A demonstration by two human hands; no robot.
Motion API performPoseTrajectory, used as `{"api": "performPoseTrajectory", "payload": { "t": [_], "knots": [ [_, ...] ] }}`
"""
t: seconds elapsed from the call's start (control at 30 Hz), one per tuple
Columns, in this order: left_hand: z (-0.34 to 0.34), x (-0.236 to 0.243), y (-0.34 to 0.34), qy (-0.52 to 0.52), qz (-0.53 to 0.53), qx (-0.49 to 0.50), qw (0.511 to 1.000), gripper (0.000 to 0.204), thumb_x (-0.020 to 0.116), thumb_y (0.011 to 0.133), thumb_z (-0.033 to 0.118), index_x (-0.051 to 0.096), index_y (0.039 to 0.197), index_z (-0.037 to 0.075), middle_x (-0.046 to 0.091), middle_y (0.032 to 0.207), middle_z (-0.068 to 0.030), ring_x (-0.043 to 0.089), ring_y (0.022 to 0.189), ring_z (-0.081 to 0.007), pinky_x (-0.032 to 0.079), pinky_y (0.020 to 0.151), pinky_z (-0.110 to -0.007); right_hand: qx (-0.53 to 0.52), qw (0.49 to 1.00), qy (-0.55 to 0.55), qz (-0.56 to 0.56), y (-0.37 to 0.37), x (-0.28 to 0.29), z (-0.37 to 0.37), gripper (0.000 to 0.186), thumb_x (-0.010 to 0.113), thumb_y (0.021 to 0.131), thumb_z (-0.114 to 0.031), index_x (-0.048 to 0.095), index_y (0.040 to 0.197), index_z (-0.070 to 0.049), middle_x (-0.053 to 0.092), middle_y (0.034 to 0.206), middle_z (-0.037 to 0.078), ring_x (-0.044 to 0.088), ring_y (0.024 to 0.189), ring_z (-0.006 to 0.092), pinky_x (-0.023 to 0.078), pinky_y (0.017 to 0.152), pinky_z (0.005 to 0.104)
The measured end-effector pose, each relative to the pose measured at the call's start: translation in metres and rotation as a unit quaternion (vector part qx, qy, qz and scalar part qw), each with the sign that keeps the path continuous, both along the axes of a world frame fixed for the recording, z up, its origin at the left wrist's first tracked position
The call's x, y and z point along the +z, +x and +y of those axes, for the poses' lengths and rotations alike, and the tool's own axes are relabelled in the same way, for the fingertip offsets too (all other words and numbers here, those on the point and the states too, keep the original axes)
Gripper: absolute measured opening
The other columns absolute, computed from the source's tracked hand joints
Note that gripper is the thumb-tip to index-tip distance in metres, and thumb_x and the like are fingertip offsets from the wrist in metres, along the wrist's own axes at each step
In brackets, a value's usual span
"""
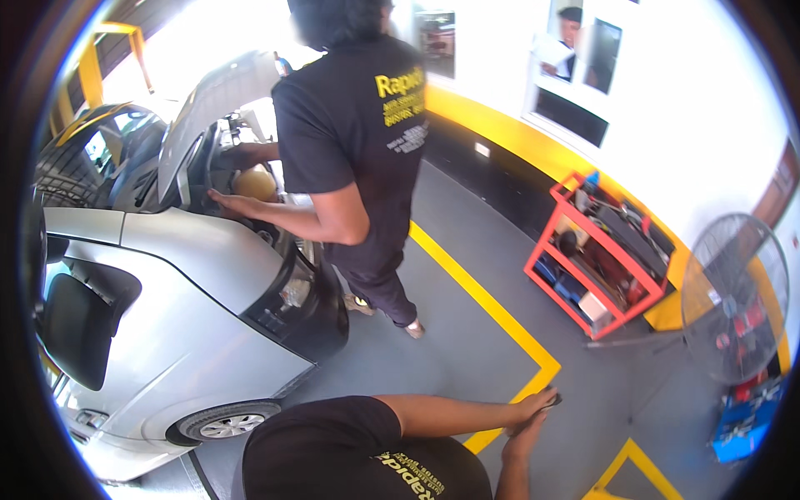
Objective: The person retrieves a screwdriver from a tool cart and works under the hood of a silver car. They remove a plastic cover, wipe components with a cloth, and use the screwdriver and pliers to adjust parts and wires in the engine bay.
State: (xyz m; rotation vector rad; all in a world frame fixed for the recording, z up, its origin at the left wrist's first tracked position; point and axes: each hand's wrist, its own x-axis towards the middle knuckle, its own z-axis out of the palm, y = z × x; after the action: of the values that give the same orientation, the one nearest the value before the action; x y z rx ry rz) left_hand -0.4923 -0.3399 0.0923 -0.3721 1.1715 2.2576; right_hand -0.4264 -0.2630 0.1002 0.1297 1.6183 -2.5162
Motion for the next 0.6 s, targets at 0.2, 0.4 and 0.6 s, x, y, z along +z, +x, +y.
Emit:
{"api": "performPoseTrajectory", "payload": {
  "t": [0.2, 0.4, 0.6],
  "knots": [
    [-0.122, 0.047, -0.129, -0.085, 0.193, 0.051, 0.976, 0.068, 0.048, 0.104, 0.066, 0.056, 0.142, 0.010, 0.049, 0.153, -0.0184, 0.043, 0.143, -0.0349, 0.037, 0.116, -0.051, 0.237, 0.938, -0.252, -0.006, -0.199, 0.083, -0.104, 0.061, 0.041, 0.107, -0.063, 0.060, 0.140, -0.015, 0.063, 0.142, 0.006, 0.058, 0.131, 0.0313, 0.046, 0.114, 0.0494],
    [-0.251, 0.071, -0.226, -0.603, 0.455, -0.102, 0.647, 0.062, 0.048, 0.107, 0.036, 0.047, 0.157, -0.001, 0.030, 0.172, -0.0263, 0.023, 0.161, -0.0446, 0.028, 0.128, -0.053, 0.161, 0.914, -0.317, -0.197, -0.332, 0.068, -0.184, 0.057, 0.049, 0.106, -0.061, 0.065, 0.136, -0.015, 0.073, 0.126, 0.010, 0.069, 0.118, 0.0311, 0.056, 0.103, 0.0500],
    [-0.296, 0.079, -0.406, -0.753, 0.379, -0.261, 0.470, 0.059, 0.057, 0.099, 0.031, 0.059, 0.146, -0.004, 0.040, 0.163, -0.0343, 0.037, 0.154, -0.0471, 0.041, 0.121, -0.051, 0.170, 0.949, -0.044, -0.264, -0.535, 0.024, -0.254, 0.038, 0.063, 0.107, -0.041, 0.069, 0.123, -0.007, 0.074, 0.114, 0.011, 0.074, 0.101, 0.0260, 0.061, 0.086, 0.0445]
  ]
}}
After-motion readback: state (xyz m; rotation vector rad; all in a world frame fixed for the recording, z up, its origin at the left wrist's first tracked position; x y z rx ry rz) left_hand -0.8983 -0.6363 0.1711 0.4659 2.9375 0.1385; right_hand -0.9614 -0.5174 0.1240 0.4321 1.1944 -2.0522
